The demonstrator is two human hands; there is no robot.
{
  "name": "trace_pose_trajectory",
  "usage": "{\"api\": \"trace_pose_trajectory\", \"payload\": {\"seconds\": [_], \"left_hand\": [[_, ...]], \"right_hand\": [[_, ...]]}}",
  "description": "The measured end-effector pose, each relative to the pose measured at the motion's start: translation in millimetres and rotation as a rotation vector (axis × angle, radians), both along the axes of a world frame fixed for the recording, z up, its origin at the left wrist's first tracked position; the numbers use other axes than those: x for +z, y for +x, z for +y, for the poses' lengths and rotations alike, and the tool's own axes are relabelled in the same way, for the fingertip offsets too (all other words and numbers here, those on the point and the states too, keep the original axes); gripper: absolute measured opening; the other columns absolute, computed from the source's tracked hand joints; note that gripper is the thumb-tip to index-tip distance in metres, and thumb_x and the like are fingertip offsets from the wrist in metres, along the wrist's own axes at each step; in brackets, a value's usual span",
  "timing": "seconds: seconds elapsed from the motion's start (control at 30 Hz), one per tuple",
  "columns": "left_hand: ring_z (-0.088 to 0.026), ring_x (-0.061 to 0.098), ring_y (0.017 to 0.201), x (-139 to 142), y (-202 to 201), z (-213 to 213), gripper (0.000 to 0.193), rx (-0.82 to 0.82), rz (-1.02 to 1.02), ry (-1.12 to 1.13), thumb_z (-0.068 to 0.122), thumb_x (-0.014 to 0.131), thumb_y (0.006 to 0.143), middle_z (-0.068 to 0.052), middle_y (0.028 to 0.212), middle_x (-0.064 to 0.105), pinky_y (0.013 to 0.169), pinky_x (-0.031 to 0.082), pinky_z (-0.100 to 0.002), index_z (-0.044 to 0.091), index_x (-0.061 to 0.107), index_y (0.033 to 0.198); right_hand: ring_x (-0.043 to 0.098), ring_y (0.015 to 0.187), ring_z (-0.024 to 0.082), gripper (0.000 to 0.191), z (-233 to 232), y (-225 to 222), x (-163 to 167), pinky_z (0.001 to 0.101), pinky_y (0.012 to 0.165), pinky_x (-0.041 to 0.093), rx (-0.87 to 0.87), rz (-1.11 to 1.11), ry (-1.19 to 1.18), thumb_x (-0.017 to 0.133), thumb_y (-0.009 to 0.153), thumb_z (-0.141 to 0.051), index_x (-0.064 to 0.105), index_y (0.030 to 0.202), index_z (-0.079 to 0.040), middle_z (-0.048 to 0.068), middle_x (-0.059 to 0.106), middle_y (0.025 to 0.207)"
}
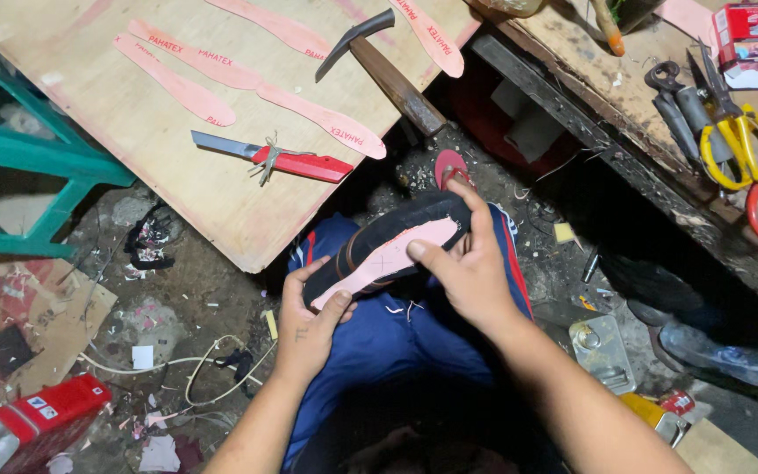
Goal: The person sits on the workshop floor with a sandal on their lap, presses and aligns the pink insole into the sole, scrapes and trims the sole edge with a knife, files the edge, hammers the sole, and cuts excess material with scissors.
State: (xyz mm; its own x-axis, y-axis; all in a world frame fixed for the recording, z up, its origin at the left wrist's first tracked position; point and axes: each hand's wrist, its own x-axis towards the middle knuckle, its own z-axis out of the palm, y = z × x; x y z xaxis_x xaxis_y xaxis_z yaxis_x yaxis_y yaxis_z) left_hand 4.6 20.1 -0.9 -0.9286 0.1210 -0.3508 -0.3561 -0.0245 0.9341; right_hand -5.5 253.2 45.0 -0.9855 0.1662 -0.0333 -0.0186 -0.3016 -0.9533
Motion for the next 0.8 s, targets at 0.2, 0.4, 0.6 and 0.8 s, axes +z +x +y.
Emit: {"api": "trace_pose_trajectory", "payload": {"seconds": [0.2,0.4,0.6,0.8], "left_hand": [[-0.018,0.073,0.087,-2.9,1.3,-2.2,0.057,0.002,0.017,0.021,0.017,0.072,0.090,-0.014,0.112,0.070,0.075,0.062,-0.030,0.005,0.045,0.138],[-0.018,0.072,0.092,-7.2,0.2,-2.7,0.058,-0.015,0.037,0.057,0.017,0.073,0.090,-0.014,0.117,0.068,0.077,0.062,-0.030,0.005,0.044,0.139],[-0.019,0.072,0.094,-4.6,-0.6,-4.3,0.058,-0.021,0.048,0.072,0.016,0.073,0.090,-0.013,0.120,0.067,0.078,0.062,-0.030,0.004,0.044,0.140],[-0.019,0.071,0.082,7.8,9.9,-1.3,0.051,-0.045,-0.075,-0.068,0.020,0.068,0.091,-0.012,0.117,0.068,0.067,0.059,-0.030,0.005,0.045,0.134]], "right_hand": [[0.067,0.107,0.017,0.057,13.0,-0.3,-2.1,0.0328,0.099,0.055,-0.051,-0.131,-0.018,0.078,0.087,-0.003,0.052,0.137,0.002,0.008,0.069,0.116],[0.068,0.108,0.017,0.055,24.9,0.1,-0.8,0.0339,0.100,0.055,-0.004,-0.165,-0.082,0.079,0.084,-0.001,0.055,0.134,0.004,0.009,0.069,0.117],[0.066,0.112,0.017,0.064,25.0,5.8,12.9,0.0334,0.102,0.052,0.088,-0.181,-0.136,0.076,0.085,-0.001,0.051,0.144,-0.001,0.009,0.068,0.123],[0.064,0.116,0.015,0.080,24.2,-1.2,27.5,0.0315,0.105,0.051,0.123,-0.101,0.015,0.077,0.082,0.000,0.041,0.153,-0.006,0.005,0.065,0.125]]}}
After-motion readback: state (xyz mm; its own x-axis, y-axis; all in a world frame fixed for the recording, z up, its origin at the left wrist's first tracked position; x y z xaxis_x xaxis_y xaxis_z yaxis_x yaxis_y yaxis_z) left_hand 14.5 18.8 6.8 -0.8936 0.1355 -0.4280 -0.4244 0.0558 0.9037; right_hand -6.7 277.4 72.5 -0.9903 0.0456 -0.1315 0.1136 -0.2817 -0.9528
